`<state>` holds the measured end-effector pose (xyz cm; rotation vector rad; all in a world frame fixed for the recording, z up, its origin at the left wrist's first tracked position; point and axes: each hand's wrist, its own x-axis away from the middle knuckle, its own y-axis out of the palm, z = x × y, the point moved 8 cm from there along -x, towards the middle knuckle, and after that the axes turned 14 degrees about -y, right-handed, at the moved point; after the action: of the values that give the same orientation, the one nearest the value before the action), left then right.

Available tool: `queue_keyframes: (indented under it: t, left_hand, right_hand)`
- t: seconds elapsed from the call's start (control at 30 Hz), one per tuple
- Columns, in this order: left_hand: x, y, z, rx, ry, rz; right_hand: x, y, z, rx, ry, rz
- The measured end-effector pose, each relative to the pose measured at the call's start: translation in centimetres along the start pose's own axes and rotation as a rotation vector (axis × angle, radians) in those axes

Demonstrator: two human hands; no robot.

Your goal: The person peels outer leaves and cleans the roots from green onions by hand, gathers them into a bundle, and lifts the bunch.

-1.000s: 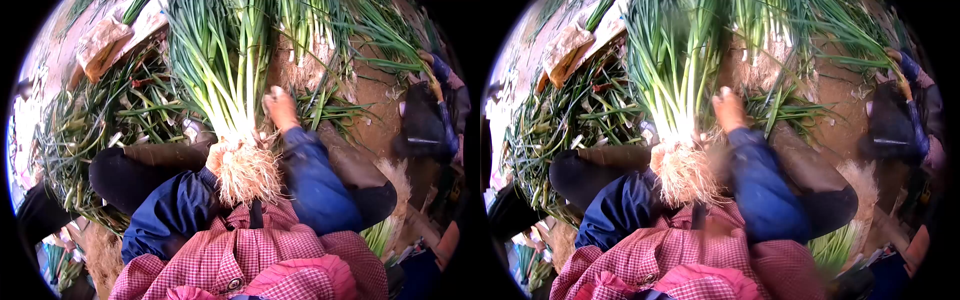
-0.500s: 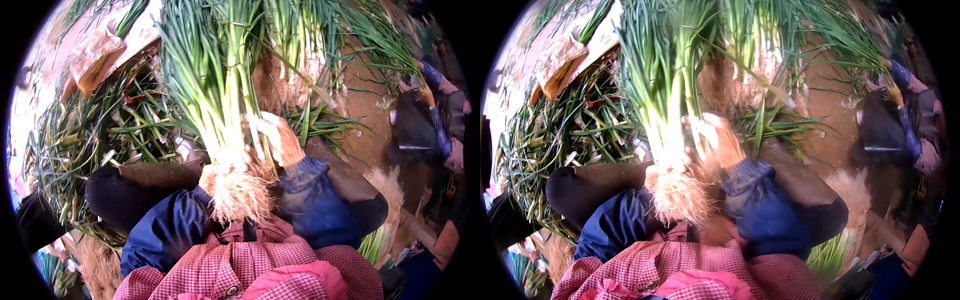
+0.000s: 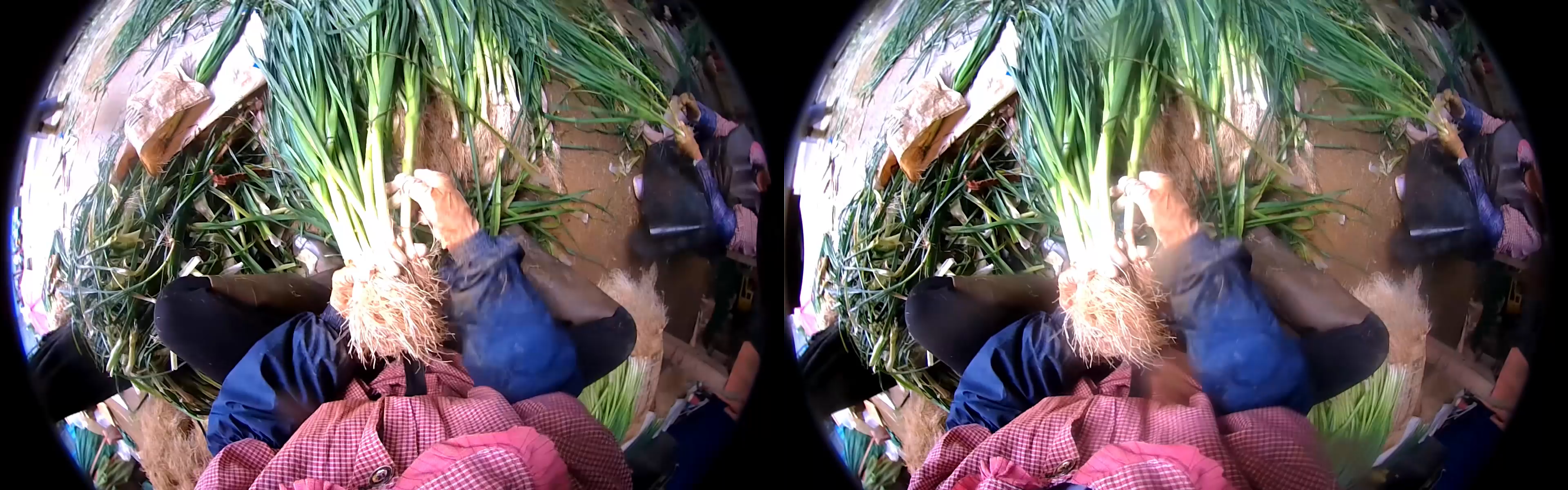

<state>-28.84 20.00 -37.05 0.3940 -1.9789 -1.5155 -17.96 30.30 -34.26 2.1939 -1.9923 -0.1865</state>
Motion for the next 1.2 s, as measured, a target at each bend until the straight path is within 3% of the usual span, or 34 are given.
queue_keyframes:
  t: [0.07, 0.13, 0.17, 0.23, 0.27, 0.33, 0.37, 0.47, 0.53, 0.57, 0.6, 0.63, 0.7, 0.77, 0.8, 0.83, 0.9, 0.97, 1.0, 1.03, 1.07, 1.17, 1.2]
  left_hand:
    - [0.1, 0.8, -1.1, 0.056, -0.015, -0.015]
    - [-0.3, 3.3, -1.9, 0.158, -0.196, -0.030]
    - [-0.3, 3.4, -2.0, 0.083, -0.189, 0.040]
    - [-0.2, 2.0, -2.1, 0.028, -0.206, 0.124]
    - [-0.3, 2.7, -2.5, 0.175, -0.307, -0.067]
    - [-0.4, 2.0, -2.2, 0.063, -0.256, -0.003]
    - [-0.2, 2.0, -2.2, 0.025, -0.237, 0.024]
    - [0.3, 1.6, -1.7, -0.030, -0.218, 0.071]
    - [0.3, 0.9, -1.6, -0.024, -0.218, 0.061]
    - [0.4, 0.6, -1.6, -0.027, -0.218, 0.067]
    - [0.4, 0.2, -1.6, -0.024, -0.217, 0.076]
    - [0.7, 1.1, -0.9, -0.135, -0.183, 0.074]
    - [1.1, 2.4, -1.9, -0.009, -0.290, -0.022]
    - [1.9, 2.3, -2.0, -0.108, -0.279, 0.032]
    - [3.1, 4.0, -2.0, -0.187, -0.254, 0.116]
    - [2.6, 4.7, -2.4, -0.060, -0.228, -0.039]
    - [4.5, 6.2, -0.6, -0.218, -0.171, 0.085]
    - [5.8, 10.5, 0.1, -0.147, -0.172, -0.035]
    - [6.4, 8.4, 1.1, -0.087, -0.242, -0.007]
    - [7.1, 11.0, 1.9, -0.153, -0.024, 0.233]
    - [7.6, 12.4, 2.7, -0.210, 0.027, 0.249]
    - [8.8, 16.4, 4.8, -0.308, 0.025, 0.049]
    - [9.2, 17.7, 5.1, -0.342, 0.020, -0.006]
  right_hand:
    - [1.8, -1.7, -2.4, 0.096, 0.215, 0.283]
    - [0.9, -3.7, -5.7, 0.076, -0.107, 0.347]
    - [0.2, -4.1, -7.7, 0.032, -0.266, 0.382]
    - [-1.7, 1.1, -11.0, -0.057, -0.219, 0.330]
    - [-3.4, 5.0, -12.4, 0.262, -0.316, 0.176]
    - [-6.0, 14.8, -12.8, 0.313, -0.264, -0.038]
    - [-6.0, 16.1, -12.5, 0.305, -0.273, -0.025]
    - [-3.5, 21.9, -14.5, 0.876, -0.859, -0.174]
    - [-3.5, 18.2, -13.0, 0.490, -0.610, -0.158]
    - [-3.0, 11.9, -10.6, -0.074, -0.125, -0.046]
    - [-2.5, 6.9, -11.3, 0.645, -0.457, -0.080]
    - [-0.6, 3.5, -8.0, 0.672, -0.336, -0.248]
    - [4.0, -0.5, 2.6, 0.030, 0.550, -0.096]
    - [6.3, 3.1, 5.8, -0.335, 0.515, -0.311]
    - [6.5, 6.5, 4.9, -0.688, 0.596, -0.313]
    - [6.5, 8.8, 3.8, -1.050, 0.686, -0.317]
    - [5.5, 12.3, 1.0, -1.102, 0.684, -0.370]
    - [4.4, 13.9, -0.8, -1.066, 0.540, -0.405]
    - [3.0, 14.2, -0.8, -0.978, 0.512, -0.381]
    - [2.1, 16.0, -4.1, -1.002, 0.504, -0.403]
    - [0.8, 16.9, -4.4, -1.008, 0.444, -0.393]
    - [-2.2, 18.6, -8.4, -1.137, 0.430, -0.517]
    - [-4.1, 18.4, -8.6, -1.092, 0.360, -0.460]
